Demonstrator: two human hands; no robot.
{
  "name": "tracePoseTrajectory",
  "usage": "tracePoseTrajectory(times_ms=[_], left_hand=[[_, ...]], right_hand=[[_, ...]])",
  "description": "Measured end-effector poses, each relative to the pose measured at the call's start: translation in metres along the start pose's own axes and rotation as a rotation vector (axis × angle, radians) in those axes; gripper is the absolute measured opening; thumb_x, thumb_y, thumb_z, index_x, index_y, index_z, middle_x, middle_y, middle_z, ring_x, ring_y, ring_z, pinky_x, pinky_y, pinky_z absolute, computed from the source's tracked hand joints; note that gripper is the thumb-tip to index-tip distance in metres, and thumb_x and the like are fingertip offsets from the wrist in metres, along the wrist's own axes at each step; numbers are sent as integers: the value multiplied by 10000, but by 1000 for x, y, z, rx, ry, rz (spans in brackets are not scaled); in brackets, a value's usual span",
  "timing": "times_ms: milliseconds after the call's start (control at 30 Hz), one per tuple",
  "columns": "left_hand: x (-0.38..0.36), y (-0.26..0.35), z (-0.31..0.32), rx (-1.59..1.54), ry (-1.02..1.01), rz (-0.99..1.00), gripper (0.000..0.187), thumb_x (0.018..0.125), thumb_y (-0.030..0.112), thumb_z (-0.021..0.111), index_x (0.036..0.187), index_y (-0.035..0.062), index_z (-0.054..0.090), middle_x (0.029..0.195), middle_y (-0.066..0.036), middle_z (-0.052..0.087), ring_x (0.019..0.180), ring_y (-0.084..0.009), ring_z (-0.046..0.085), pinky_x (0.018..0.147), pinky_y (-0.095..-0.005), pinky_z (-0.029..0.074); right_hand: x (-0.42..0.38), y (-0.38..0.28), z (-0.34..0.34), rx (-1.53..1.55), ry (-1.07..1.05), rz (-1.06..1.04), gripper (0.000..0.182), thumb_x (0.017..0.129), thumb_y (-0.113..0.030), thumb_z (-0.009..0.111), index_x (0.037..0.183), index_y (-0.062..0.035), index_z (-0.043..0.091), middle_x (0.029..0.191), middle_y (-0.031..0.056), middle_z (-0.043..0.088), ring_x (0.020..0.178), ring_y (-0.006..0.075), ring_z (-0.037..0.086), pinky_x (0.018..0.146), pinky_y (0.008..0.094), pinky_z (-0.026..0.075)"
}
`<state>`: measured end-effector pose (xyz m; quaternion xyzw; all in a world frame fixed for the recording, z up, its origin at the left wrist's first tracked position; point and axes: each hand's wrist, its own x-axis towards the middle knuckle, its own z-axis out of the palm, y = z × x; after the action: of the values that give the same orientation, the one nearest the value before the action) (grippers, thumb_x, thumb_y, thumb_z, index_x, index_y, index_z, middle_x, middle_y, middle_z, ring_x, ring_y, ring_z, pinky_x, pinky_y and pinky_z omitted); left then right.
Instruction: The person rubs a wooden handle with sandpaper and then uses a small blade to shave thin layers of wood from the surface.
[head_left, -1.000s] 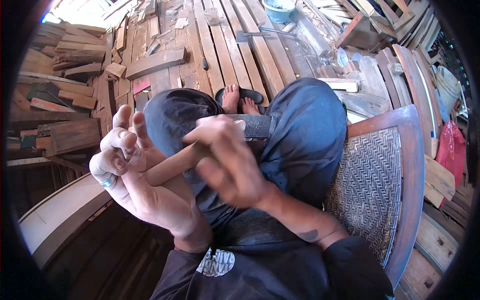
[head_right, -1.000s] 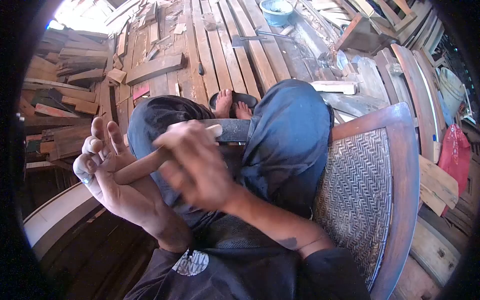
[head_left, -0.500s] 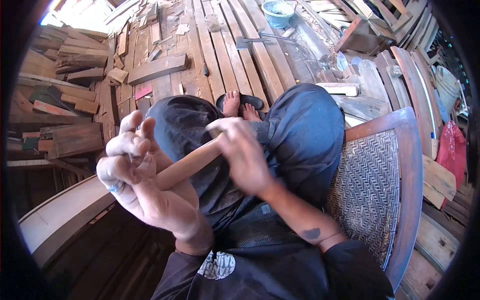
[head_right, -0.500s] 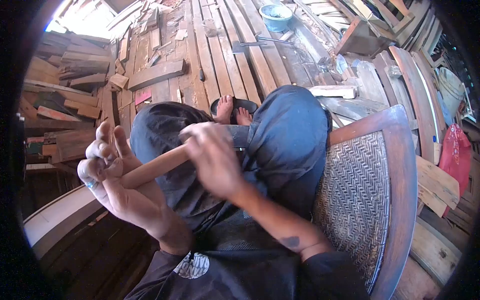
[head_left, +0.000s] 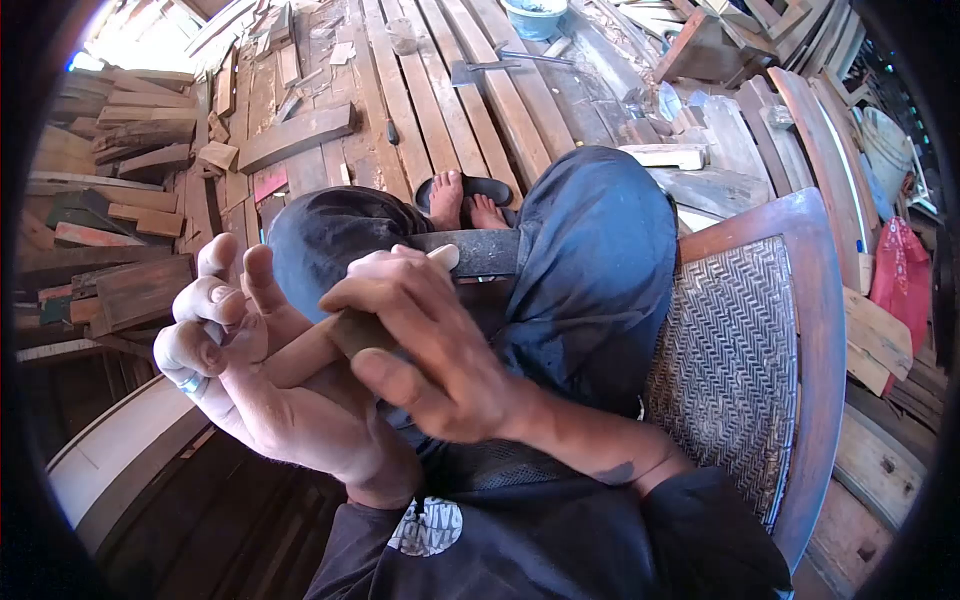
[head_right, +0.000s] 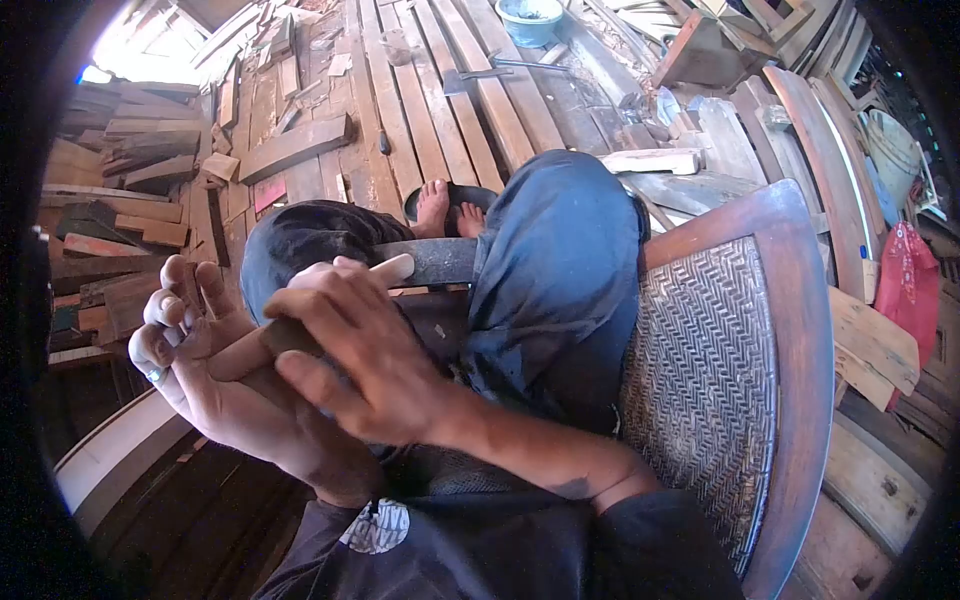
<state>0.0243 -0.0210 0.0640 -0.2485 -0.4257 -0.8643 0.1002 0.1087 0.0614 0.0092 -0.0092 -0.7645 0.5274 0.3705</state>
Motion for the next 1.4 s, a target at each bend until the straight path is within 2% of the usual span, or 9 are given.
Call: tracePoseTrajectory(times_ms=[67, 167, 400, 500, 700, 833, 1033, 1233, 1400], left_hand=[[4, 1, -10, 15, 11, -3, 162, 1001, -39, 560, 1037, 112, 513, 1018, -73, 636, 1284, -336, 592, 1075, -481, 501], [12, 1, -22, -121, -128, -56, 143, 1035, -17, 577, 1103, 95, 519, 961, -59, 587, 862, -199, 566, 799, -395, 544], [9, -4, -18, -77, 57, 2, 186, 1076, 21, 565, 1253, 57, 521, 936, -29, 506, 658, -71, 405, 422, -191, 328], [12, -4, -19, -127, 53, -19, 205, 1068, 9, 566, 1259, 59, 512, 925, -23, 494, 649, -67, 396, 412, -193, 327], [4, 0, -14, -123, 10, -17, 169, 1115, 46, 478, 1280, 54, 513, 974, -21, 553, 639, -61, 381, 470, -196, 367], [2, 3, -18, -114, 67, -14, 145, 1109, 41, 479, 1250, 58, 507, 953, -14, 515, 646, -58, 374, 473, -191, 363], [-6, 6, -5, -91, 128, -40, 216, 1080, 21, 478, 1293, 49, 490, 938, -17, 427, 666, -71, 375, 480, -198, 367], [-1, 6, -6, -123, 125, -57, 360, 1003, -9, 505, 1357, 53, 495, 928, -30, 462, 677, -79, 398, 502, -200, 379], [-7, 12, -9, -326, 48, -105, 535, 952, 115, 589, 1463, 51, 444, 914, -71, 470, 701, -137, 446, 542, -256, 435]], right_hand=[[-8, 26, 1, -91, -2, 42, 371, 1081, -292, 520, 1285, -4, 636, 1235, 179, 638, 1205, 369, 599, 1097, 451, 422], [-16, 55, 0, -35, 53, 279, 376, 1102, -352, 513, 1250, -30, 638, 1178, 201, 654, 1160, 392, 604, 1063, 491, 422], [-3, 20, 3, -123, -13, 57, 386, 1074, -320, 533, 1271, -7, 641, 1217, 186, 639, 1203, 372, 606, 1104, 454, 416], [-13, 50, -1, -128, 8, 223, 313, 1091, -237, 508, 1247, -10, 656, 1177, 179, 667, 1162, 349, 621, 1062, 430, 435], [4, -7, 6, -32, -38, 13, 347, 1096, -273, 500, 1272, -9, 641, 1253, 183, 621, 1229, 359, 577, 1132, 464, 376], [-8, 44, 1, -119, 32, 300, 324, 1082, -243, 513, 1255, -14, 662, 1171, 164, 655, 1168, 345, 617, 1084, 426, 421], [3, -13, 6, -47, -77, 4, 354, 1074, -269, 520, 1310, -23, 617, 1278, 200, 610, 1230, 396, 569, 1124, 471, 389], [-11, 40, -4, -136, -4, 294, 307, 1080, -267, 561, 1243, -24, 653, 1185, 180, 654, 1183, 385, 605, 1077, 472, 421], [2, -10, 2, -137, -74, 9, 321, 1090, -278, 529, 1269, -31, 631, 1221, 201, 630, 1202, 400, 587, 1099, 515, 399]])
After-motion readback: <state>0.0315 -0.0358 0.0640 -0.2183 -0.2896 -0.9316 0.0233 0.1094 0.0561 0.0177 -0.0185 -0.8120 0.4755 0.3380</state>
